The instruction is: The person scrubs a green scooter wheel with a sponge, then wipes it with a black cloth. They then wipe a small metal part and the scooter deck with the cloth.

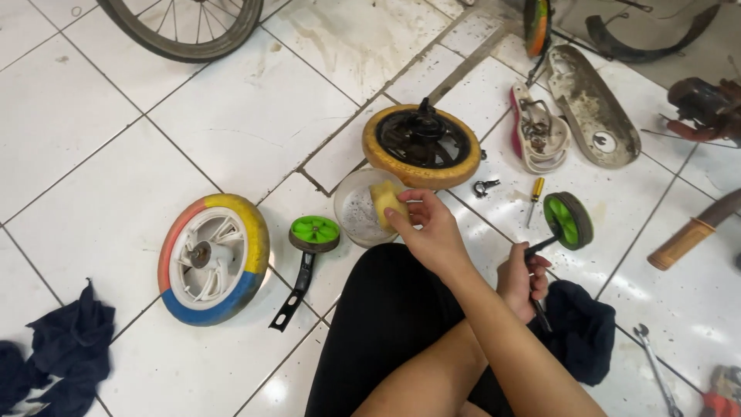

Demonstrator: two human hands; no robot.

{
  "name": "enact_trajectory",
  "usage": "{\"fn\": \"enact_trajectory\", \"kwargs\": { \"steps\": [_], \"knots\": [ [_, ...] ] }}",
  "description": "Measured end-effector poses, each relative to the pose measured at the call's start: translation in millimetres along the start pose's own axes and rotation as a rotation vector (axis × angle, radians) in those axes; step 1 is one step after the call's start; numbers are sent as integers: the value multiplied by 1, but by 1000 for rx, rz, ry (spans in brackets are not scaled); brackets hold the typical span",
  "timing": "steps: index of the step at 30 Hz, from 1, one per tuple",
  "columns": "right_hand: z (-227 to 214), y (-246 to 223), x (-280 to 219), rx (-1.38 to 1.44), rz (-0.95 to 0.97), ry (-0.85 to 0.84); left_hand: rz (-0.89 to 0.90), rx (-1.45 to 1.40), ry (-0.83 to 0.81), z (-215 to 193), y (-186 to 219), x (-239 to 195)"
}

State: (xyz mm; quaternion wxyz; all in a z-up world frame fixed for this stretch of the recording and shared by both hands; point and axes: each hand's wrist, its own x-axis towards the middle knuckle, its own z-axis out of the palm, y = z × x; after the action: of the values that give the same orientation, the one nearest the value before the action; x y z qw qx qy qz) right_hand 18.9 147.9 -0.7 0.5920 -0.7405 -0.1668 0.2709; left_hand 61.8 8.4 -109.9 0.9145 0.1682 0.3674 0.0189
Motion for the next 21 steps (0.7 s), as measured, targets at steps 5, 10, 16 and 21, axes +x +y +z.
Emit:
{"fn": "enact_trajectory", "kwargs": {
  "steps": [5, 10, 16, 21],
  "knots": [
    [14, -10, 7, -216, -12, 3, -3, 24, -34, 6, 4, -5],
    [16, -9, 6, -261, -73, 16, -180, -75, -163, 8, 30, -26],
    [-16, -8, -16, 17, -73, -59, -164, -58, -112, 11, 32, -28],
    [-101, -7, -75, 189, 3, 34, -71, -18, -26, 12, 30, -21]
  ]
}}
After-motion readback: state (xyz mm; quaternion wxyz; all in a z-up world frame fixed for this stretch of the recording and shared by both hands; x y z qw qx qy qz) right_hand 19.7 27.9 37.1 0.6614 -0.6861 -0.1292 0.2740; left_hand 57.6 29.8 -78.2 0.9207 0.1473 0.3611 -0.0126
